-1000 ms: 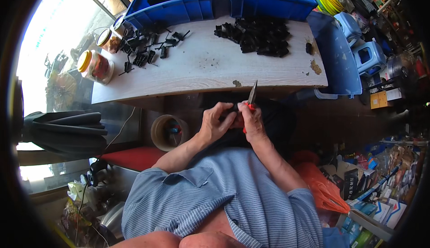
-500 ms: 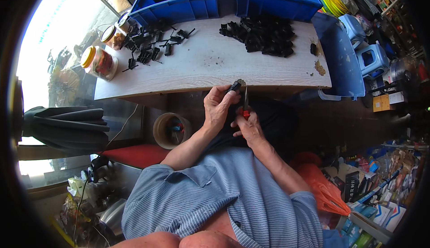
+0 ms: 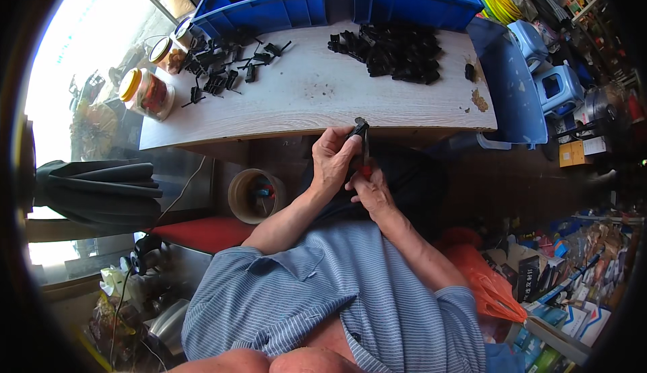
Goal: Assembling small plastic components using a hand tool at a workstation.
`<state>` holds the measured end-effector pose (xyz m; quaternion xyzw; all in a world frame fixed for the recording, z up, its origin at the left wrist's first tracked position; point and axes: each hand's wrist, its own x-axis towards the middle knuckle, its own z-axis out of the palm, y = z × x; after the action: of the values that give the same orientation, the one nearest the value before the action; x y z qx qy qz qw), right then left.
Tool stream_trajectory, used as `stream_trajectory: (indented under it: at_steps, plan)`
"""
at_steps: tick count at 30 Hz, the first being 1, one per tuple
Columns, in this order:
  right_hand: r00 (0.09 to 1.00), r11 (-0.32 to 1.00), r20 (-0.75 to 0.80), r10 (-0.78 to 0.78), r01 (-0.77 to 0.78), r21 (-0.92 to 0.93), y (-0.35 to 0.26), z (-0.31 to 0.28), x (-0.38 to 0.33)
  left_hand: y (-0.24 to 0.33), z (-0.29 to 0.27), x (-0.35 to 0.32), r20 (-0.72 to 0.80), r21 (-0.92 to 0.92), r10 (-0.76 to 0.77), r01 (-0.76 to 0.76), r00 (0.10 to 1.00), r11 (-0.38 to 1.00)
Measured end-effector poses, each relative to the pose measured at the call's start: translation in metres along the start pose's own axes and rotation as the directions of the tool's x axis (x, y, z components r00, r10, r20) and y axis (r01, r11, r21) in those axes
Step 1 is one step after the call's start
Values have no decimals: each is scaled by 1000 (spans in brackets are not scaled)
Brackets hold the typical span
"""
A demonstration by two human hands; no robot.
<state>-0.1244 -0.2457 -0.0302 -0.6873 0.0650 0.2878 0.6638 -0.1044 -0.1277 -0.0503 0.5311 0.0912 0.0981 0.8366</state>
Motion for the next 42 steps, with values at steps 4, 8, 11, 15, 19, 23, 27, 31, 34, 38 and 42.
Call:
stream_trajectory:
  at_steps: [4, 8, 11, 15, 19, 23, 27, 31, 34, 38, 42]
  plan:
    - [1000, 998, 8, 9, -9, 58, 3, -1, 1, 1, 1, 0, 2, 20, 9, -10, 1000, 1000]
    - [1000, 995, 8, 21, -22, 93, 16, -6, 7, -1, 4, -1, -12, 30, 33, -33, 999, 999]
    - [999, 996, 26, 42, -44, 84, 18, -8, 8, -5, 5, -3, -26, 35, 27, -26, 999, 999]
    - [1000, 995, 16, 25, -27, 101, 10, -2, 3, -7, 5, -3, -52, 43, 52, -50, 997, 998]
    - [1000, 996, 15, 14, -15, 85, 10, 0, 3, -6, 6, -3, -73, 15, 62, -61, 995, 998]
    - [1000, 996, -14, 16, -15, 93, 9, 2, 3, -8, 5, -3, -70, 53, 50, -46, 996, 998]
    - [998, 996, 37, 59, -61, 70, 16, -5, 8, -5, 10, -7, -42, 176, 128, -119, 991, 977]
    - [998, 995, 5, 61, -61, 77, 15, -4, 7, -6, 8, -4, 0, 154, 96, -94, 995, 983]
    - [999, 979, 11, 48, -50, 196, 11, -4, 6, 4, 10, 2, 45, 440, 180, -182, 983, 879]
    - [999, 946, -19, 32, -24, 325, 10, -11, 15, 42, 25, 35, 188, 564, 225, -292, 956, 772]
    - [990, 913, -127, 53, 4, 409, 9, -20, 17, 62, 43, 109, 272, 603, 517, -563, 811, 565]
